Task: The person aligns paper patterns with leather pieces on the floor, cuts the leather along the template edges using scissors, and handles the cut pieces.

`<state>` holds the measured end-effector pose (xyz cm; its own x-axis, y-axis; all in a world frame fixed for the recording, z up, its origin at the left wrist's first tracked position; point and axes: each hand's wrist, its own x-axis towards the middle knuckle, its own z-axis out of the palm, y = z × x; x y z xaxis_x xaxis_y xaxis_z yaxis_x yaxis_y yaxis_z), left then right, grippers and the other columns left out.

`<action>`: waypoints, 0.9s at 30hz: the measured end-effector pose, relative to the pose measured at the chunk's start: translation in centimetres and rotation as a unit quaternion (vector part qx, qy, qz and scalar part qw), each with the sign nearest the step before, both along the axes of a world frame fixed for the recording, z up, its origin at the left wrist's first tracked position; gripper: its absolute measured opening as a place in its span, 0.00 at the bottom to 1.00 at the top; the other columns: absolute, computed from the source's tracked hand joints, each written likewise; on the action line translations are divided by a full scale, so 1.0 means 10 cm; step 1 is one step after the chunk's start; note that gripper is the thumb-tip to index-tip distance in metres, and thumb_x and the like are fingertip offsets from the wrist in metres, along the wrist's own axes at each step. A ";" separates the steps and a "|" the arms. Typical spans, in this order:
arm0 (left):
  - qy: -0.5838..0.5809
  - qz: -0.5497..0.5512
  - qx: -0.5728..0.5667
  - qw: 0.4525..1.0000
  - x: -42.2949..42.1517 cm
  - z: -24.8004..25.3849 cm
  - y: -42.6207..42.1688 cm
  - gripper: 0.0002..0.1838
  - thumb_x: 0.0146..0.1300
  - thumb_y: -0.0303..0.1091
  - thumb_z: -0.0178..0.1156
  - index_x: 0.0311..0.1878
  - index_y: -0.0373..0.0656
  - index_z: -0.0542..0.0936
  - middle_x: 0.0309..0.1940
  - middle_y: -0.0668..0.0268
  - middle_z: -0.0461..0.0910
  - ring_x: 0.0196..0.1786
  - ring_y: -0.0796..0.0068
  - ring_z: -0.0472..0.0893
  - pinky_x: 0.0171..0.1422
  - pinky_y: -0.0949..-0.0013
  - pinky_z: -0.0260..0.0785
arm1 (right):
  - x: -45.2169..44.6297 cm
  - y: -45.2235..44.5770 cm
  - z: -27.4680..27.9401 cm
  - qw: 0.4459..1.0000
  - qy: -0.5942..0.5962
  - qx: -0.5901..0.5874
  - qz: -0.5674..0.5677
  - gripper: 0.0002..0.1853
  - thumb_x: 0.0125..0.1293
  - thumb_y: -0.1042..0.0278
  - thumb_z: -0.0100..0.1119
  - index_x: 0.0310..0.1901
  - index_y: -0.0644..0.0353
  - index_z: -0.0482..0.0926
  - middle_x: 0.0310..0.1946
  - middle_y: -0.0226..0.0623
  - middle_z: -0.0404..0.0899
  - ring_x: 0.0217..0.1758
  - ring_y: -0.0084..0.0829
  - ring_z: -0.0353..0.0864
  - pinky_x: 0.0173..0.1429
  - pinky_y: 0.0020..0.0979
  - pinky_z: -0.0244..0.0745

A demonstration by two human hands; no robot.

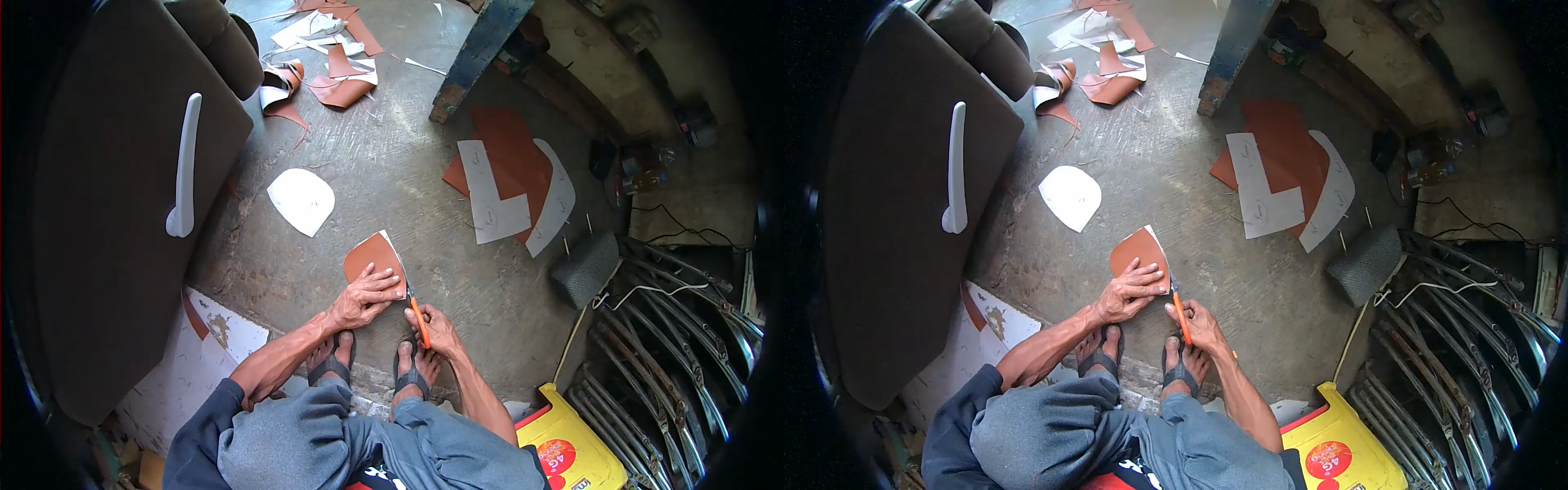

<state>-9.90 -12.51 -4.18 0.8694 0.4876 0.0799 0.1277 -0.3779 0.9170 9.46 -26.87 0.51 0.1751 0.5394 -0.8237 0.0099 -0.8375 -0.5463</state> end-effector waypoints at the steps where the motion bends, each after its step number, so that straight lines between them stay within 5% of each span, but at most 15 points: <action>1: -0.005 -0.004 -0.002 1.000 -0.01 -0.01 0.01 0.19 0.64 0.29 0.66 0.58 0.58 0.86 0.66 0.63 0.78 0.75 0.57 0.68 0.83 0.41 0.43 | 0.01 -0.02 -0.06 1.000 0.000 -0.002 0.001 0.22 0.69 0.47 0.65 0.45 0.61 0.77 0.26 0.25 0.74 0.25 0.18 0.73 0.27 0.25 0.73; 10: -0.014 -0.029 -0.011 0.999 -0.03 -0.02 0.05 0.19 0.65 0.30 0.66 0.58 0.58 0.85 0.66 0.62 0.77 0.75 0.57 0.68 0.83 0.40 0.43 | 0.05 -0.07 0.00 0.997 0.047 0.021 -0.054 0.19 0.66 0.52 0.70 0.39 0.61 0.78 0.22 0.23 0.72 0.24 0.17 0.67 0.27 0.25 0.65; 19: -0.026 -0.052 0.010 0.998 -0.06 -0.09 0.06 0.20 0.65 0.30 0.66 0.59 0.61 0.85 0.68 0.63 0.76 0.76 0.57 0.67 0.83 0.39 0.42 | 0.06 0.09 -0.05 1.000 0.003 0.011 -0.002 0.25 0.63 0.45 0.71 0.43 0.62 0.78 0.25 0.23 0.73 0.28 0.18 0.69 0.32 0.26 0.66; 27: -0.031 -0.075 0.035 0.996 -0.08 -0.10 0.09 0.21 0.66 0.31 0.64 0.62 0.61 0.83 0.69 0.63 0.75 0.76 0.56 0.67 0.82 0.37 0.44 | 0.12 0.03 -0.10 0.997 0.057 0.022 -0.046 0.17 0.66 0.54 0.70 0.39 0.61 0.79 0.21 0.19 0.70 0.23 0.14 0.64 0.26 0.23 0.60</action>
<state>-10.68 -11.62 -5.14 0.9242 0.3447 0.1643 0.0098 -0.4516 0.8922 10.67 -26.58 -0.49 0.1324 0.5620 -0.8165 -0.1298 -0.8068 -0.5764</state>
